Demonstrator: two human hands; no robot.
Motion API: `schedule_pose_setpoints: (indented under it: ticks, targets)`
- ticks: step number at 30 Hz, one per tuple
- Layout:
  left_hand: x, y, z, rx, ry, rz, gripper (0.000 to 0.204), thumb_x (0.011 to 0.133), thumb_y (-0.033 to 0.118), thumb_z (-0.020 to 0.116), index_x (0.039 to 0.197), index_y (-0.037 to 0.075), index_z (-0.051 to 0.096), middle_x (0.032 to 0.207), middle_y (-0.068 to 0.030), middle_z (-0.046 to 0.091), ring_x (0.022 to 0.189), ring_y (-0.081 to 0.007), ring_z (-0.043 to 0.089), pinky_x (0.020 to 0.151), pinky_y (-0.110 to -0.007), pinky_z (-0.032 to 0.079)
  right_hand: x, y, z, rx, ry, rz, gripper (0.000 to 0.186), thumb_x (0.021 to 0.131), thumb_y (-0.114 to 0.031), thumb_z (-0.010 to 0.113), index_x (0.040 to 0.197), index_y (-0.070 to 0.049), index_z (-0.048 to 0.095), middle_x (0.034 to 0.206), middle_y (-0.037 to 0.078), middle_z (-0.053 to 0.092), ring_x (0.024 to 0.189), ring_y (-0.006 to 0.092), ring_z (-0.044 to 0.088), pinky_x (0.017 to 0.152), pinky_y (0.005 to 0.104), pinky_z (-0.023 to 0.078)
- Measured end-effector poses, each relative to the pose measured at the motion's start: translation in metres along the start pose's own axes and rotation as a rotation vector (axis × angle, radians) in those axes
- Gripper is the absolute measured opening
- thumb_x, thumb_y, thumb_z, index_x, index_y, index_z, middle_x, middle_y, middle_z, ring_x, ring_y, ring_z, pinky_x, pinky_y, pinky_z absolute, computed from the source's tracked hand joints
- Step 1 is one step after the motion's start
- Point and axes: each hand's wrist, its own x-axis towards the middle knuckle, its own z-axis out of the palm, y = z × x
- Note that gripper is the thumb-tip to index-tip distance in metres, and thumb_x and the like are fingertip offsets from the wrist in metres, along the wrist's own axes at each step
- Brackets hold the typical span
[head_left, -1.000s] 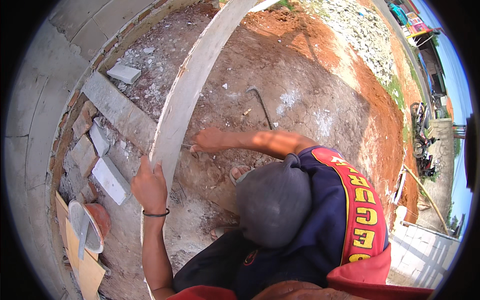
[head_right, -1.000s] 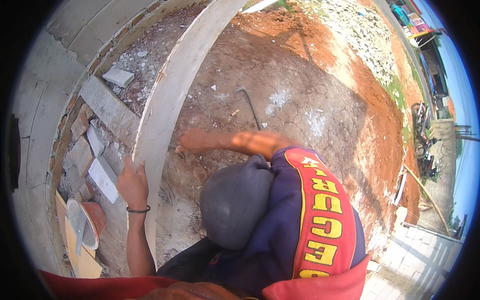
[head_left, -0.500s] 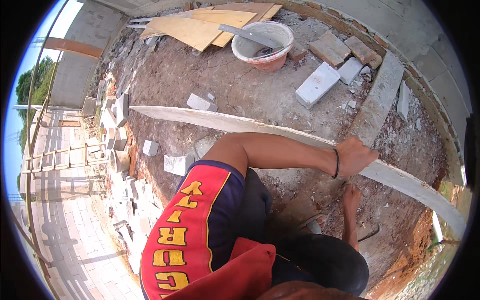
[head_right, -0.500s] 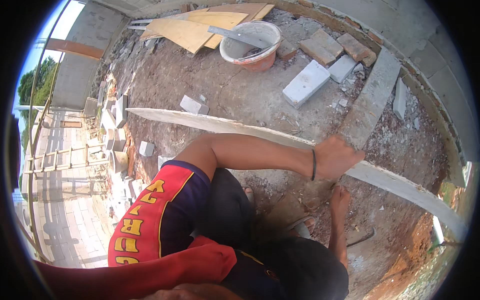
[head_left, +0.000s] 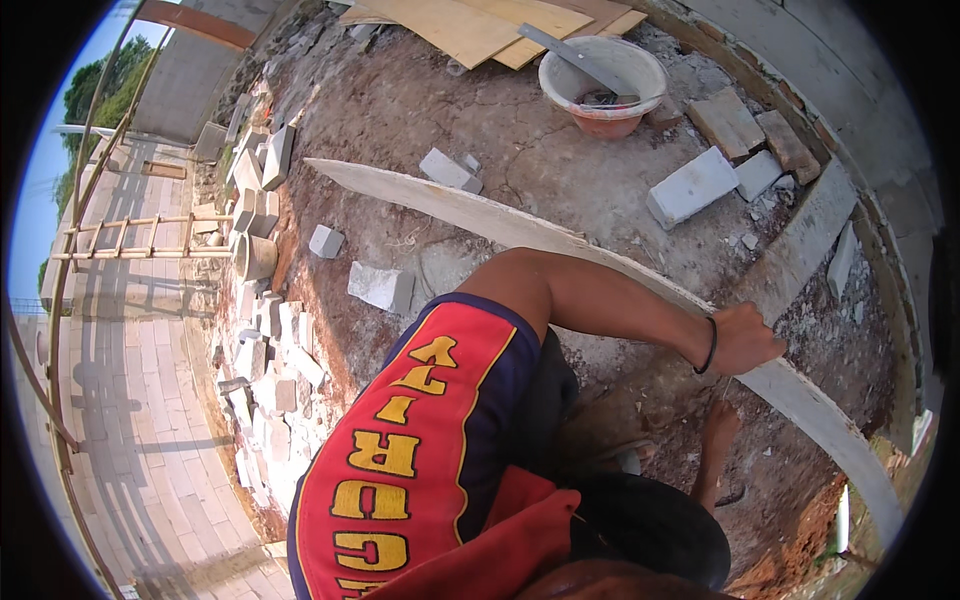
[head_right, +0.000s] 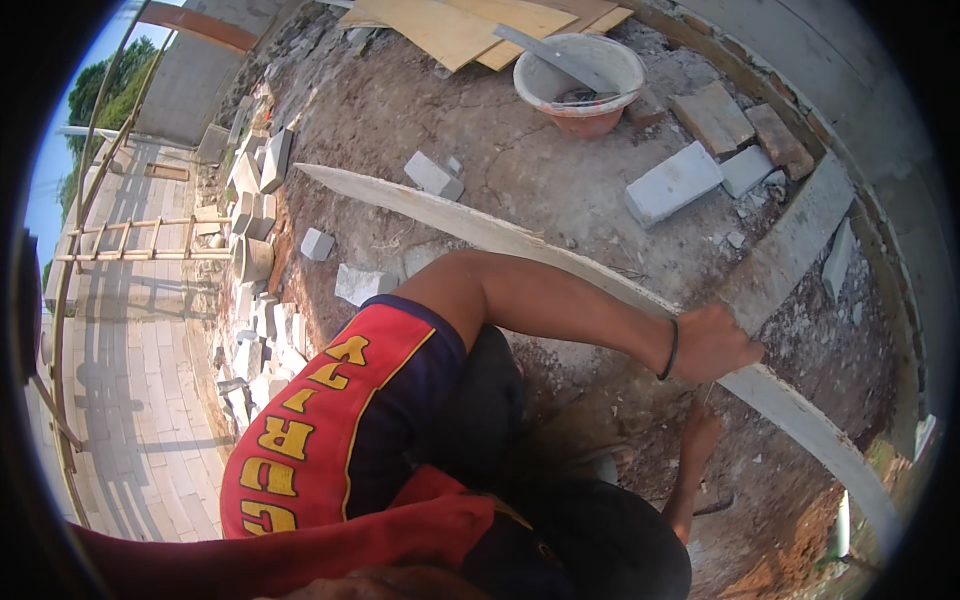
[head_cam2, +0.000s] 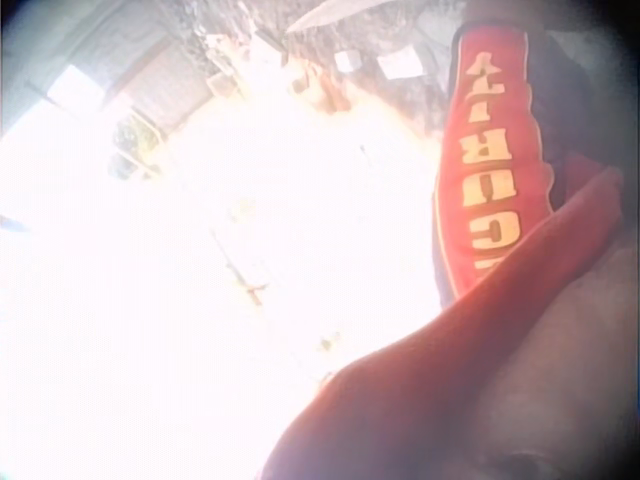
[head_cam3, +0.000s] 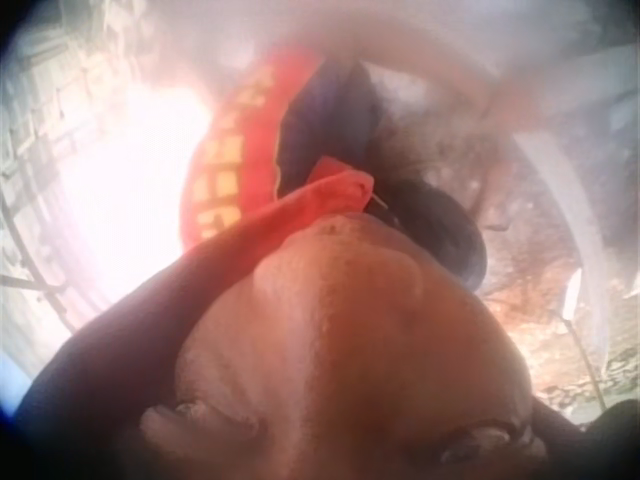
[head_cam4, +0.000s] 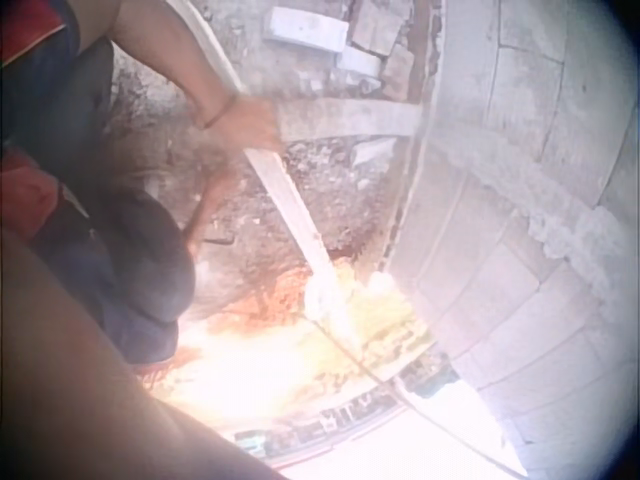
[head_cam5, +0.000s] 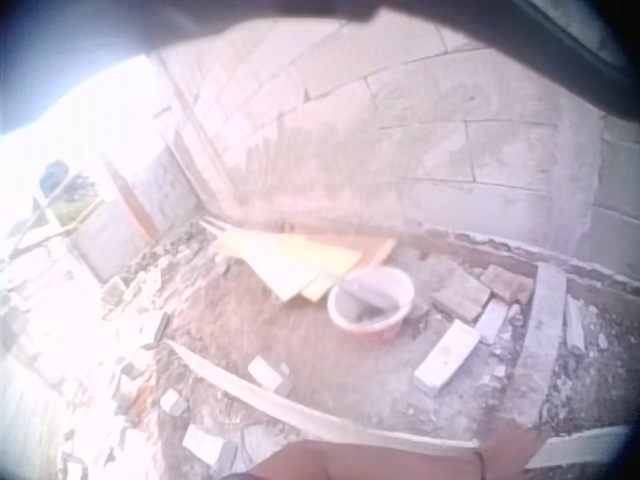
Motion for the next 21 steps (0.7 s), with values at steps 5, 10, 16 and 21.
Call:
schedule_pose_setpoints:
  ticks: [5, 10, 16, 21]
  targets:
    - [-0.008, -0.009, -0.008, -0.021, -0.019, 0.010, 0.012, 0.073, 0.013, 0.061, 0.080, 0.003, 0.061, 0.060, -0.0147, 0.063, 0.059, -0.0305, 0.067, 0.054, -0.043, 0.051, -0.039, -0.083, -0.015, 0.494, -0.469, 0.059, 0.030, 0.085, -0.020, 0.052, 0.072, 0.007, 0.055, 0.061, 0.021, 0.051, 0.053, 0.0226, 0.045, 0.055, 0.0385, 0.039]
    - [0.004, -0.002, -0.001, -0.083, -0.049, 0.052, 0.013, 0.078, 0.014, 0.058, 0.084, 0.003, 0.063, 0.069, -0.0166, 0.066, 0.068, -0.0336, 0.068, 0.060, -0.046, 0.051, -0.031, -0.108, -0.033, 0.232, -0.532, -0.102, 0.030, 0.081, -0.023, 0.055, 0.069, 0.003, 0.062, 0.057, 0.019, 0.055, 0.048, 0.0278, 0.054, 0.053, 0.0404, 0.042]
    - [0.017, -0.012, -0.007, 0.000, -0.138, 0.014, 0.028, 0.083, 0.024, 0.068, 0.102, 0.005, 0.061, 0.071, -0.0170, 0.066, 0.069, -0.0340, 0.068, 0.060, -0.045, 0.053, -0.013, -0.124, -0.013, 0.135, -0.753, -0.188, 0.037, 0.086, -0.036, 0.055, 0.075, -0.003, 0.068, 0.068, 0.020, 0.065, 0.070, 0.0396, 0.064, 0.071, 0.0469, 0.050]
    - [0.031, -0.008, -0.009, 0.008, -0.231, 0.000, 0.023, 0.083, 0.020, 0.066, 0.099, 0.004, 0.063, 0.080, -0.0184, 0.068, 0.076, -0.0362, 0.069, 0.066, -0.047, 0.054, -0.019, -0.128, -0.009, 0.074, -0.392, -0.137, 0.039, 0.087, -0.041, 0.059, 0.090, -0.003, 0.068, 0.081, 0.022, 0.067, 0.079, 0.0400, 0.064, 0.073, 0.0483, 0.050]
